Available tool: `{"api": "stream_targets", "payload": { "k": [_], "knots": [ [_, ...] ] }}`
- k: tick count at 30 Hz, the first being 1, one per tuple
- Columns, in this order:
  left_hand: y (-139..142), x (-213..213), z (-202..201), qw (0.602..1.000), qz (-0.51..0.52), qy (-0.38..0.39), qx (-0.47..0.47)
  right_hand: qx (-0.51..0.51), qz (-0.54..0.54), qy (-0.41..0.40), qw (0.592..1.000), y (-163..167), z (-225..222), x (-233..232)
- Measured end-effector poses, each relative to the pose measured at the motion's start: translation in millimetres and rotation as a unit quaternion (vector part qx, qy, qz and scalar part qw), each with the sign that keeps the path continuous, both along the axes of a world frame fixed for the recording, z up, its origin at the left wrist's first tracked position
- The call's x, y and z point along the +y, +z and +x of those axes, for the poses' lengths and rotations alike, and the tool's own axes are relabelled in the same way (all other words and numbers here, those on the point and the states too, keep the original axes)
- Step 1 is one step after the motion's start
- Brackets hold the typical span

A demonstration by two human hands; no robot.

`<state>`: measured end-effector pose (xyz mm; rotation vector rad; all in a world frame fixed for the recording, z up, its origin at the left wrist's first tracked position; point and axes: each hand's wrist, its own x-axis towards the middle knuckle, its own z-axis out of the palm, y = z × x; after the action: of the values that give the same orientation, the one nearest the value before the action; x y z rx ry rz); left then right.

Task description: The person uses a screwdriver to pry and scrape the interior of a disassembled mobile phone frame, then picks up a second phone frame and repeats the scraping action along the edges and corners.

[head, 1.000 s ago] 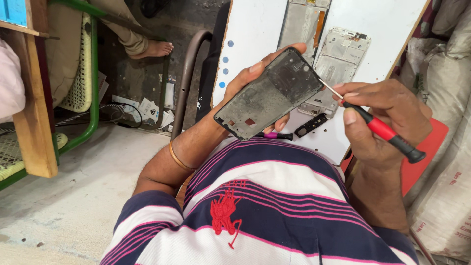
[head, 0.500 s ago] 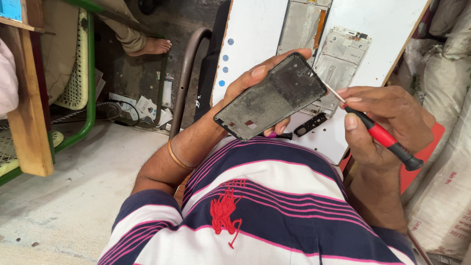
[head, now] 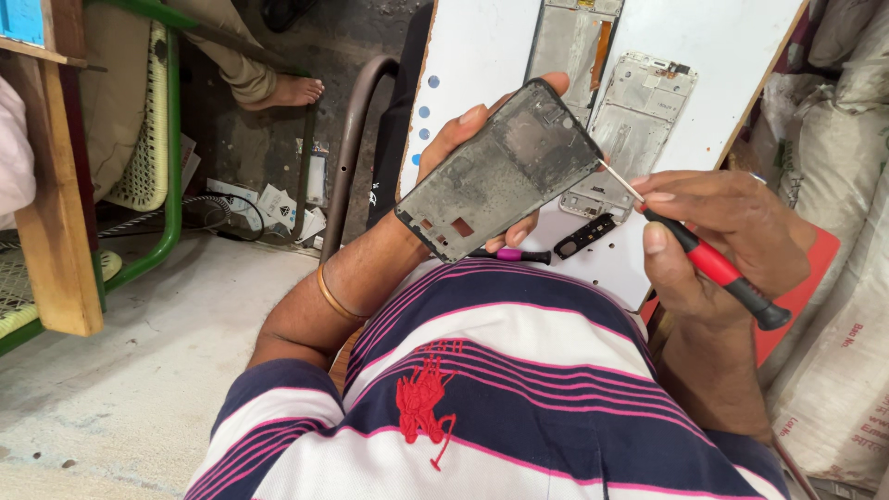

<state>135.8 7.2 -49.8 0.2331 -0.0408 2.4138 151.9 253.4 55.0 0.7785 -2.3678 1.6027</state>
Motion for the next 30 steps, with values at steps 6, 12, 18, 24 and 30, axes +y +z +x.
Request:
{"api": "stream_targets", "payload": {
  "k": [6,12,18,24,30],
  "knots": [
    [3.0,1.6,-0.6,0.999,0.031,-0.013,-0.036,0.063,0.048,-0.018,0.997,-3.2,-1.0,-1.9],
    [4.8,4.4,-0.5,1.0,0.009,0.02,0.005,0.08,0.072,-0.024,0.994,-7.8,0.3,-0.9],
    [5.1,3.4,1.3,1.0,0.003,0.015,-0.007,0.09,0.063,-0.029,0.994,-10.6,-1.0,0.5],
    [3.8,2.9,1.1,1.0,-0.017,0.018,0.013,0.095,0.072,-0.026,0.993,-10.2,-1.3,0.4],
    [3.6,0.9,1.7,1.0,-0.024,0.014,0.005,0.093,0.063,-0.024,0.993,-6.3,-2.0,-1.2]
  ]
}}
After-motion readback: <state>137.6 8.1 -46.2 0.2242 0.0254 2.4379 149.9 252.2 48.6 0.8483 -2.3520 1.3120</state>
